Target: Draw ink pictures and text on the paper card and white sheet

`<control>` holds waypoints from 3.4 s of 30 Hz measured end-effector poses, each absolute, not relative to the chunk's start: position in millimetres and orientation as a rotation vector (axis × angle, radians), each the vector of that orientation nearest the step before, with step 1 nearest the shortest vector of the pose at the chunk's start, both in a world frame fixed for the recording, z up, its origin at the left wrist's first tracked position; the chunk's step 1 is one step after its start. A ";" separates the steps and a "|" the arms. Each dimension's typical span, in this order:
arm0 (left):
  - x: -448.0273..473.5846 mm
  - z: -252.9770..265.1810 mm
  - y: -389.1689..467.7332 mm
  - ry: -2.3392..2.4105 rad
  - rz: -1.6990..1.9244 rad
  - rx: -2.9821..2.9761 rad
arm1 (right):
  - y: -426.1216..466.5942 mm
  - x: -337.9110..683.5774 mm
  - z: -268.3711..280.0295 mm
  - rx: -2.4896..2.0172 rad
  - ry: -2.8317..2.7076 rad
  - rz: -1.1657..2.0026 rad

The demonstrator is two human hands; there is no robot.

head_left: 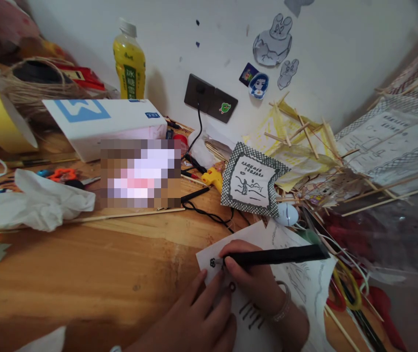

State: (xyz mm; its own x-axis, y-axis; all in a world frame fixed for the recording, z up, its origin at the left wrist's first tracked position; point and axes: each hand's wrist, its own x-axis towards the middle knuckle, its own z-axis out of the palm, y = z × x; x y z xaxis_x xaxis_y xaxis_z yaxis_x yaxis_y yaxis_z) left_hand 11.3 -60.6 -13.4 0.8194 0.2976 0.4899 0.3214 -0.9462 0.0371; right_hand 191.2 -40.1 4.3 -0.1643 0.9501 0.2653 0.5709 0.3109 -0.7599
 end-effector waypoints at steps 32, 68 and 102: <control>13.4 -32.2 -60.3 -0.682 -0.856 -2.766 | -41.0 190.1 7.9 -1.419 -1.832 0.522; 9.0 -25.3 -64.3 -0.666 -0.770 -2.826 | -39.6 189.0 7.0 -1.418 -1.886 0.449; 9.5 -23.1 -63.6 -0.695 -0.770 -2.828 | -44.1 191.2 6.3 -1.426 -1.883 0.549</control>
State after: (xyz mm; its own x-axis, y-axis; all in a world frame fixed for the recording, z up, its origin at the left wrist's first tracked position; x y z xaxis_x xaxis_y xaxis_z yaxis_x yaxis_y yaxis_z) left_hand 9.5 -63.6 -23.1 0.7638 0.3986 0.5077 0.4646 -0.8855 -0.0037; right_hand 191.2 -44.1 6.3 -0.1473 0.9497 0.2765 0.6518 0.3035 -0.6950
